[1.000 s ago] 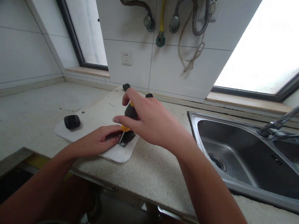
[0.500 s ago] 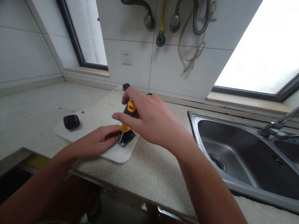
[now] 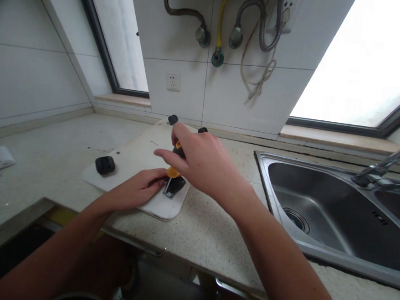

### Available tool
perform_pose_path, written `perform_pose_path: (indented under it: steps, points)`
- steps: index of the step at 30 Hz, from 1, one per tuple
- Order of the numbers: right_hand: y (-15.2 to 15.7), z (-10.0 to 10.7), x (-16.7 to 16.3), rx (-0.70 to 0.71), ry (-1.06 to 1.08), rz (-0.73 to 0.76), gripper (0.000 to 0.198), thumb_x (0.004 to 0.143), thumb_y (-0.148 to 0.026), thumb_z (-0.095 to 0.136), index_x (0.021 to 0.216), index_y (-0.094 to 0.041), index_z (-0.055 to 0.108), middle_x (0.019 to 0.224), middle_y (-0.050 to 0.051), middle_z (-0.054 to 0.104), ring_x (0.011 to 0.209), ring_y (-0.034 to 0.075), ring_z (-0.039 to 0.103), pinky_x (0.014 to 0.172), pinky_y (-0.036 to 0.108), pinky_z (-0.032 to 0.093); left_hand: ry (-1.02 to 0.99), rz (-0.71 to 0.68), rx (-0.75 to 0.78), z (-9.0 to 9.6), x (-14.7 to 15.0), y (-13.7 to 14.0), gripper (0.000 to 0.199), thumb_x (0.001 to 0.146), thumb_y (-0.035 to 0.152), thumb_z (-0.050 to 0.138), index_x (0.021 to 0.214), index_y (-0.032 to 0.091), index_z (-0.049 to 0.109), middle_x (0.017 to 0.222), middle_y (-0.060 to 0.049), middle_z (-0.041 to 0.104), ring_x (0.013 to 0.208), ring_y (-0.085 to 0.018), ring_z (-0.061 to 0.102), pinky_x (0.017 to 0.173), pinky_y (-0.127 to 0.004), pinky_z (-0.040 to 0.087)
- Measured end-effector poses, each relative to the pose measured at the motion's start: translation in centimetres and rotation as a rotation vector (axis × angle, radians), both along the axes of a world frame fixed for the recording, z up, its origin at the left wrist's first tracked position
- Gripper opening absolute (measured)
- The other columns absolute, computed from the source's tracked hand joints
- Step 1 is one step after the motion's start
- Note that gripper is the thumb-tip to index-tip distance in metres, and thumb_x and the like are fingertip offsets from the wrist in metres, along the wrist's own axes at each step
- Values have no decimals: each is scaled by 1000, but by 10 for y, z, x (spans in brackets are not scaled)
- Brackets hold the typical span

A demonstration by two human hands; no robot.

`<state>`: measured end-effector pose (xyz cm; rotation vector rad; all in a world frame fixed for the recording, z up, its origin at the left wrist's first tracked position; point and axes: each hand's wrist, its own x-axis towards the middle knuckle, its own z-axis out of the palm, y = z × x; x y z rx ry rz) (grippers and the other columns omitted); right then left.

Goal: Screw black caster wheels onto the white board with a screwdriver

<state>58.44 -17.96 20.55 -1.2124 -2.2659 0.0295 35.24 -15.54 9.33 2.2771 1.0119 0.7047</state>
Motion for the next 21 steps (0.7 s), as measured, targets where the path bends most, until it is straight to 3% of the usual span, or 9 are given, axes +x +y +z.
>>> perform_pose_path:
  steps: [5, 11, 15, 17, 21]
  points:
    - [-8, -1, -6, -60, 41, 161, 37, 99, -42, 77, 124, -23, 56, 83, -7, 63, 67, 11, 49, 73, 28, 37, -79, -66, 3, -6, -2, 7, 39, 97, 7, 46, 120, 20, 75, 123, -8, 81, 114, -26, 74, 111, -44, 57]
    - [-15, -21, -23, 27, 112, 328, 29, 102, -44, 70, 120, -23, 61, 104, 4, 72, 80, 14, 66, 75, 30, 50, -92, -150, 32, -8, -3, 11, 43, 91, 2, 47, 120, 17, 75, 128, -10, 80, 118, -26, 75, 112, -44, 57]
    - [-21, -53, -41, 92, 487, 149, 24, 89, -33, 85, 101, -24, 67, 91, 1, 71, 76, 16, 68, 71, 31, 56, -83, -165, 68, -12, -2, 16, 50, 88, 0, 47, 127, 17, 74, 128, -12, 81, 117, -28, 75, 110, -46, 58]
    - [-26, -69, -46, 165, 642, 28, 23, 91, -35, 83, 100, -24, 65, 85, 0, 71, 72, 17, 70, 69, 33, 58, -77, -179, 85, -14, -2, 18, 52, 92, 2, 48, 134, 17, 73, 135, -14, 80, 123, -29, 74, 114, -47, 56]
    - [-32, -86, -37, 499, 971, -267, 23, 102, -44, 65, 103, -29, 48, 72, -5, 59, 59, 18, 64, 61, 36, 58, -57, -202, 101, -16, -4, 23, 59, 97, 4, 46, 151, 16, 68, 148, -15, 75, 132, -30, 72, 118, -45, 54]
